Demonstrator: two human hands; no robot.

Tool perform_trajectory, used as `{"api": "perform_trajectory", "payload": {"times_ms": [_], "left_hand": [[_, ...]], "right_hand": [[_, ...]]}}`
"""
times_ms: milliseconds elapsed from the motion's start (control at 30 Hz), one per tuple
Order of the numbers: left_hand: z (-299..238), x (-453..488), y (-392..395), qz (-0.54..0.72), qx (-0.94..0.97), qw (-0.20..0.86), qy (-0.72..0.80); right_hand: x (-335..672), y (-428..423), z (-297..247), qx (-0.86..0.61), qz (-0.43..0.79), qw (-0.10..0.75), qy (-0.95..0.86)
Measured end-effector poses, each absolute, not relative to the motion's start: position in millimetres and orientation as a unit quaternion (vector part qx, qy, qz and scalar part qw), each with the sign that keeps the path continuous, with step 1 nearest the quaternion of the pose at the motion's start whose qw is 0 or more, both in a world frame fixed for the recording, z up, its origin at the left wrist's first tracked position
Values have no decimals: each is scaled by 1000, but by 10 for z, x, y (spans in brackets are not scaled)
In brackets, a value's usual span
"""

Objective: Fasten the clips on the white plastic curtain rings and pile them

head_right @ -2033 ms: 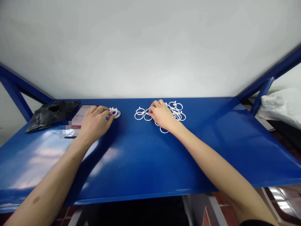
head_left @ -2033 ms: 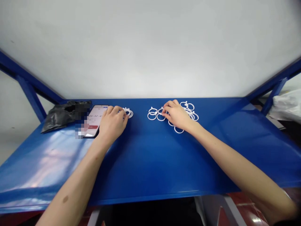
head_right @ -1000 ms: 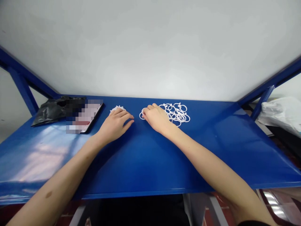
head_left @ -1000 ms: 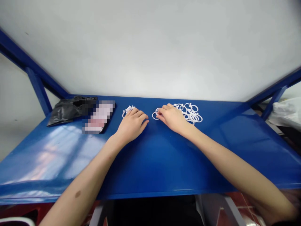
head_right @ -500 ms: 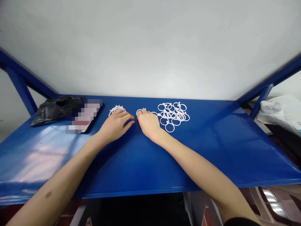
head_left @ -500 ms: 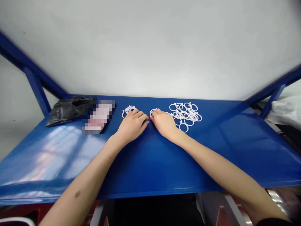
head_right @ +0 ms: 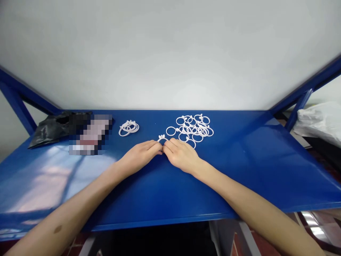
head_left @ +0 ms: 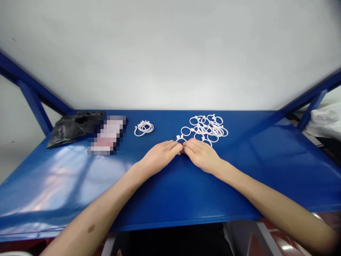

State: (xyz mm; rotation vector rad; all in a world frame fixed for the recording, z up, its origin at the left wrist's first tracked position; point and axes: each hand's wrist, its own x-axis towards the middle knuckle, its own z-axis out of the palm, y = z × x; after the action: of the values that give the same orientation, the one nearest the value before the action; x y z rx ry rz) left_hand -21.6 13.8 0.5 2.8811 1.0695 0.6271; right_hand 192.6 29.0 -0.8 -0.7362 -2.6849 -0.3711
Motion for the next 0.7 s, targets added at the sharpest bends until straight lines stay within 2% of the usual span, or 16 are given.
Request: {"api": "perform_trajectory", "payload": {"times_ms": [133,267,467,700], "left_hand": [[-13,-218,131,195,929,-37,313],[-49,-275,165,195,935,-15,295],[-55,-259,179,216,932,3,292],[-61,-131,121,244,897,-56,364]], "right_hand": [[1971,249,2,-254,-131,151,-946],[1964,251,23,-258,-120,129,-950],[1932,239,21,-258,-114,149,-948],[1779,113,-5,-324,-159,183,-915]]}}
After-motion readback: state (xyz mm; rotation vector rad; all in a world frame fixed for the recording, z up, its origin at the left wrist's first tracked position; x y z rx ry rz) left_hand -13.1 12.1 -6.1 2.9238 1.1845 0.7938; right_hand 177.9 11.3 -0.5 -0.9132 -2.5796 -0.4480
